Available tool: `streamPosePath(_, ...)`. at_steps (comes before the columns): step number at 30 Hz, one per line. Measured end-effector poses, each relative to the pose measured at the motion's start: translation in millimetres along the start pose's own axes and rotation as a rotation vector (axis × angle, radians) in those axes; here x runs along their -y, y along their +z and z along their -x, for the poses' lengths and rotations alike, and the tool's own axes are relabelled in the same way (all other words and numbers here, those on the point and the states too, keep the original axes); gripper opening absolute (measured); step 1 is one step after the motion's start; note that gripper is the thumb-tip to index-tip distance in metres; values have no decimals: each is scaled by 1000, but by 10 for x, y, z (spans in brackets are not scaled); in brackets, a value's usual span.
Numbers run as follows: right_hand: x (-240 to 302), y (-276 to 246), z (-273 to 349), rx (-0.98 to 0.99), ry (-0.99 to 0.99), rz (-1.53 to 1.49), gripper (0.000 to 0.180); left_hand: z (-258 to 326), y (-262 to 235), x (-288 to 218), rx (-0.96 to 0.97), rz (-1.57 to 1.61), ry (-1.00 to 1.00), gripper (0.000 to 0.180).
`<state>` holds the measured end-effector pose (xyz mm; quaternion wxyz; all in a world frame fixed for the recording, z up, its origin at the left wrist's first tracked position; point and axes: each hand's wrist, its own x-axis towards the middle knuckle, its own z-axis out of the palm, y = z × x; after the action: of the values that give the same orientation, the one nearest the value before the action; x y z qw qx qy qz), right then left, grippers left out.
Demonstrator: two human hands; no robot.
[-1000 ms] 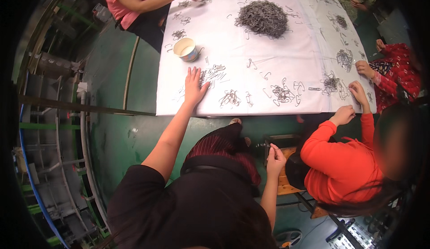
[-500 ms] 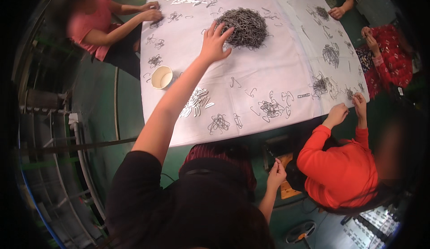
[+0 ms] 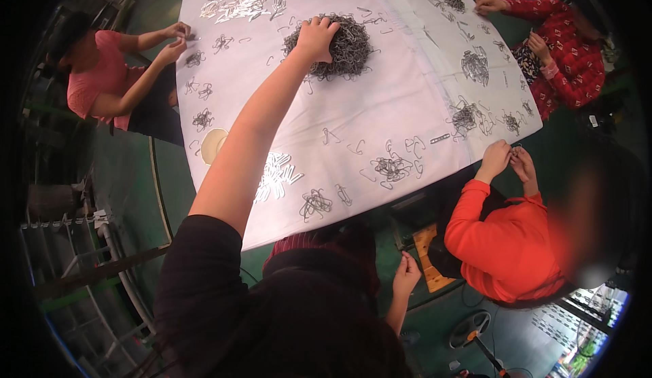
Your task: The person sits at a table and repeatedly picks up small metal wire pieces and fasteners, then twists or connects them by hand. They place the assembled units onto the table surface. Other people at the table perform similar assembly tasks.
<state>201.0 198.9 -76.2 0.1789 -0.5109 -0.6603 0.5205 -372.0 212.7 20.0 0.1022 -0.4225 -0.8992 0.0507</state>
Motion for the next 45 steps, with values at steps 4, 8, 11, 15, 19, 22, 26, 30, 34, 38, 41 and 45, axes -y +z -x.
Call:
streamPosePath(4, 17, 131, -36, 34, -8, 30, 15, -50, 71, 48, -35, 14, 57, 63)
streamPosePath(8, 103, 231, -134, 68, -63, 35, 15, 12, 72, -79, 0, 37, 26, 63)
streamPosePath(11, 157, 291, -170, 87, -58, 36, 15, 53, 127, -106, -11, 20, -33, 65)
streamPosePath(15, 97, 344, -164, 84, -30, 17, 15, 6, 153, -101, -11, 11, -81, 68)
streamPosePath(19, 54, 323, -72, 106, -48, 69, 14, -46, 99, -54, 34, 59, -66, 67)
streamPosePath(22, -12, 275, -11, 75, -58, 69, 14, 27, 135, -120, -43, 50, -39, 60)
streamPosePath(26, -23, 195, 74, 11, -23, 15, 14, 269, 139, -95, -132, 87, 7, 54)
streamPosePath(30, -83, 164, 124, -54, -35, -13, 15, 388, 199, -98, -214, 116, 57, 50)
streamPosePath(34, -61, 180, 187, -170, -59, -49, 15, 439, 338, -6, -323, 138, 106, 45)
streamPosePath(38, -123, 168, 180, -195, -68, -91, 16, 367, 170, 22, -238, 175, 129, 40)
streamPosePath(41, -154, 127, 180, -226, -87, -125, 16, 440, 33, 151, -216, 228, 153, 40)
streamPosePath(45, -113, 65, 195, -244, -74, -133, 16, 430, -247, 327, -171, 245, 239, 38)
